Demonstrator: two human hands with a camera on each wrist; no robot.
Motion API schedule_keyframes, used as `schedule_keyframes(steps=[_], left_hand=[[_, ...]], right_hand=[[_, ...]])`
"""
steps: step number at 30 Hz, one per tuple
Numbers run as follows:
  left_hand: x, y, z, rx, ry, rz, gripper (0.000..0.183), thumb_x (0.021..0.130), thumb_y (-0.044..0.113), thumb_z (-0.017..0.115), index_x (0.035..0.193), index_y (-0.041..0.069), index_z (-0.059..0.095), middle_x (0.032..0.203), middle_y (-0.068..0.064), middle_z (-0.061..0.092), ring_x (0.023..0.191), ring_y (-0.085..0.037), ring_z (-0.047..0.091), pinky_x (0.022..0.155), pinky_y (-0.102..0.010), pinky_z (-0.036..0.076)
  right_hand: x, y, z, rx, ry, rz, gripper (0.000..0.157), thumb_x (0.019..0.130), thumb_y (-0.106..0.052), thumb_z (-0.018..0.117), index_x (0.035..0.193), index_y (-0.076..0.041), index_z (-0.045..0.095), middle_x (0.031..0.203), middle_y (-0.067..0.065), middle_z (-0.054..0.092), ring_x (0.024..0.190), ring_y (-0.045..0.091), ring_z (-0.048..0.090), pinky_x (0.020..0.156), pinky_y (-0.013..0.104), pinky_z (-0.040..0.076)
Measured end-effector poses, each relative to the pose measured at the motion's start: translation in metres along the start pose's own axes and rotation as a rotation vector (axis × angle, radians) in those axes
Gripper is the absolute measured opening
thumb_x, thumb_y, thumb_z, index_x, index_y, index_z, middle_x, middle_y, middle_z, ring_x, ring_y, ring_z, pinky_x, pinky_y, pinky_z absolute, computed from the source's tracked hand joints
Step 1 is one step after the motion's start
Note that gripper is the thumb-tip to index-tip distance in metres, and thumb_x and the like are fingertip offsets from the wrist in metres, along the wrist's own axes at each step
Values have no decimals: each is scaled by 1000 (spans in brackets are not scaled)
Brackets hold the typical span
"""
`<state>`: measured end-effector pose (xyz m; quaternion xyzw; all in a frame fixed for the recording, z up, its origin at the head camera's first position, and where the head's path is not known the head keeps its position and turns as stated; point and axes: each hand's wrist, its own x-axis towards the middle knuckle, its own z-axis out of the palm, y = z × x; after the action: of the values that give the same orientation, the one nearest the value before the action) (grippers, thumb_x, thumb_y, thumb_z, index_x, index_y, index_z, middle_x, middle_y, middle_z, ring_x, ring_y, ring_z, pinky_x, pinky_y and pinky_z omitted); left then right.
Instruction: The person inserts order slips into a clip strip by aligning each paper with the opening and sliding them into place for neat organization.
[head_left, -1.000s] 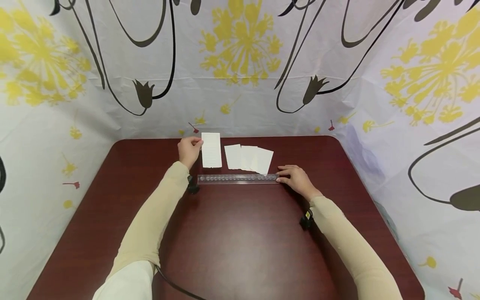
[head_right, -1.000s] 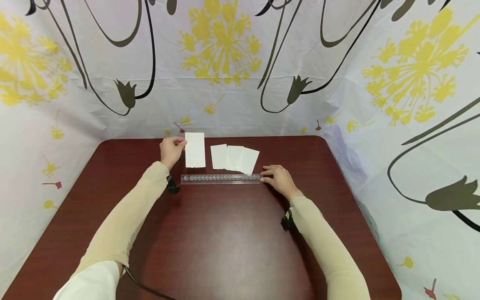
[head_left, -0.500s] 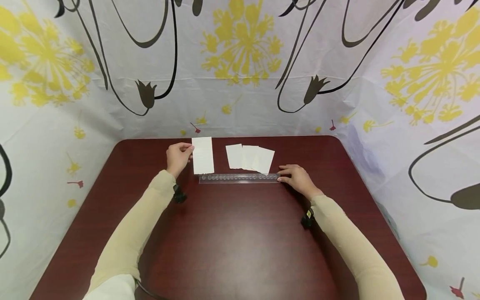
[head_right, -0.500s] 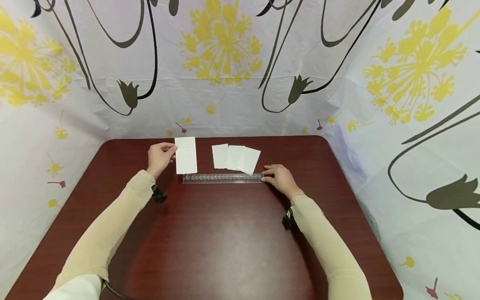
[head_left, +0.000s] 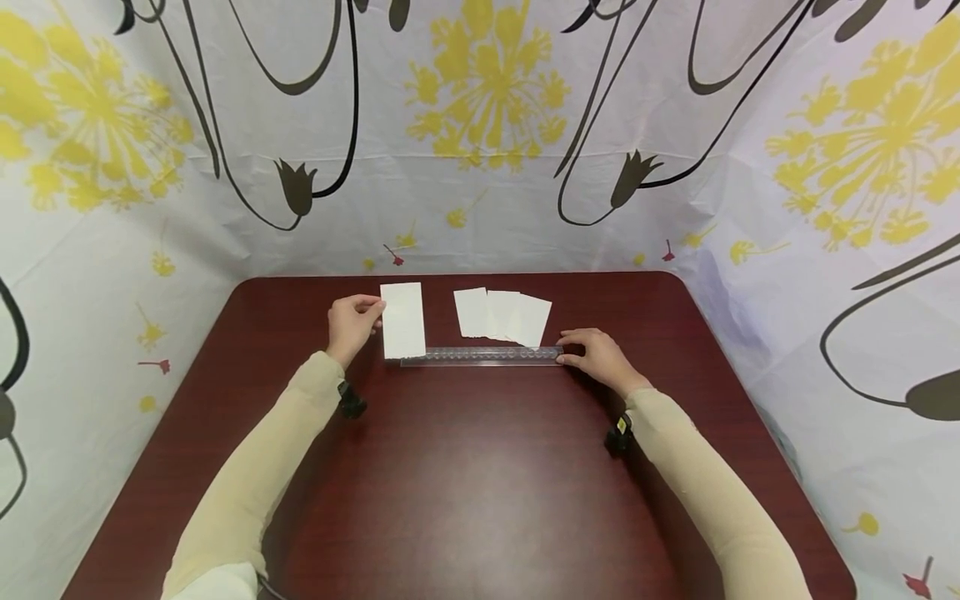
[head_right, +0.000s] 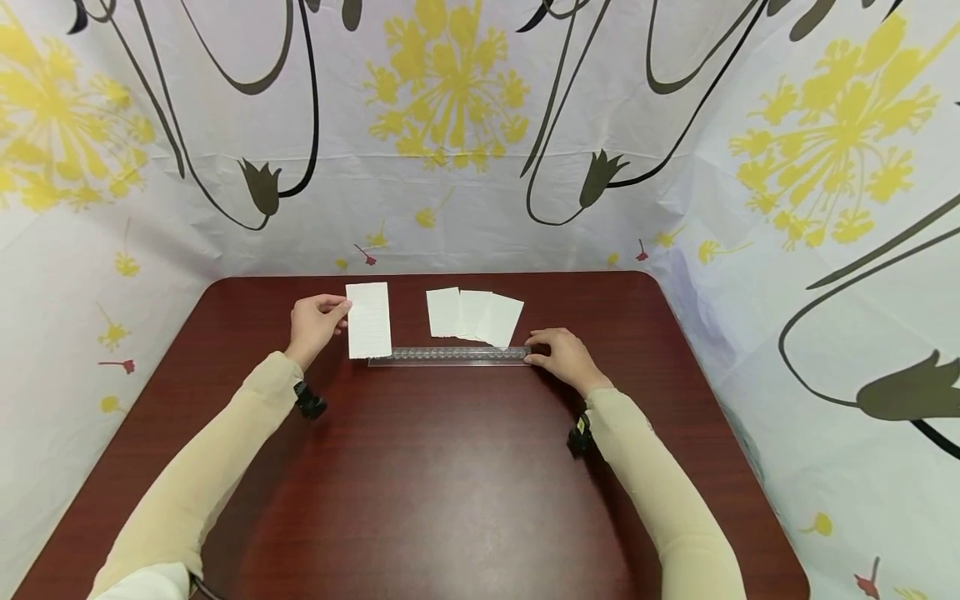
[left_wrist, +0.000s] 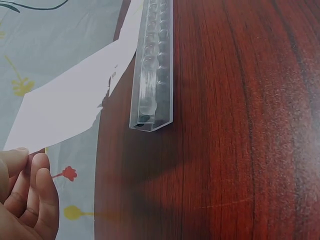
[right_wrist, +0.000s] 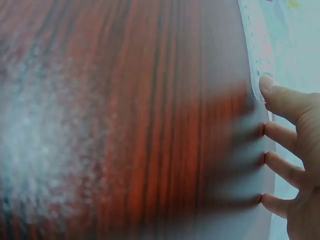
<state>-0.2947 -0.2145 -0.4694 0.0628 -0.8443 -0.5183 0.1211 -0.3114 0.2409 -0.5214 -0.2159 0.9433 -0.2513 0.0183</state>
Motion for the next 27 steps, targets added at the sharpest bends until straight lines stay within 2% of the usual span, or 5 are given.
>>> schedule_keyframes(steps=[8,14,18,27], left_hand=[[-5,0,-6,7,-18,-1,28,96,23,66,112,2,73,99,-22,74,77,-38,72,71,-47,62],[-7,-2,-11,0,-14,-18,28,95,24,67,111,1,73,101,-23,74,70,-30,73,67,-42,63],[-8,-5,-15,0,-11,-17,28,95,23,67,111,1,73,101,-24,74,69,-29,73,64,-38,62],[-18,-13,-21,5,-14,-30,28,95,23,67,109,0,73,99,-24,74,69,-23,73,68,-43,63]], right_hand=[[-4,-2,0,-25,17,-7,32,91,-29,72,118,-12,73,140,11,61,134,35,50,113,55,39],[-7,-4,1,-56,48,-41,35,92,-29,71,121,-10,72,139,13,61,133,35,52,112,55,40],[-7,-5,1,-84,58,-56,36,92,-29,70,122,-10,71,139,13,62,132,35,52,111,55,41],[-7,-7,0,-134,42,-50,38,93,-30,69,125,-10,70,139,13,61,133,35,52,110,55,43]])
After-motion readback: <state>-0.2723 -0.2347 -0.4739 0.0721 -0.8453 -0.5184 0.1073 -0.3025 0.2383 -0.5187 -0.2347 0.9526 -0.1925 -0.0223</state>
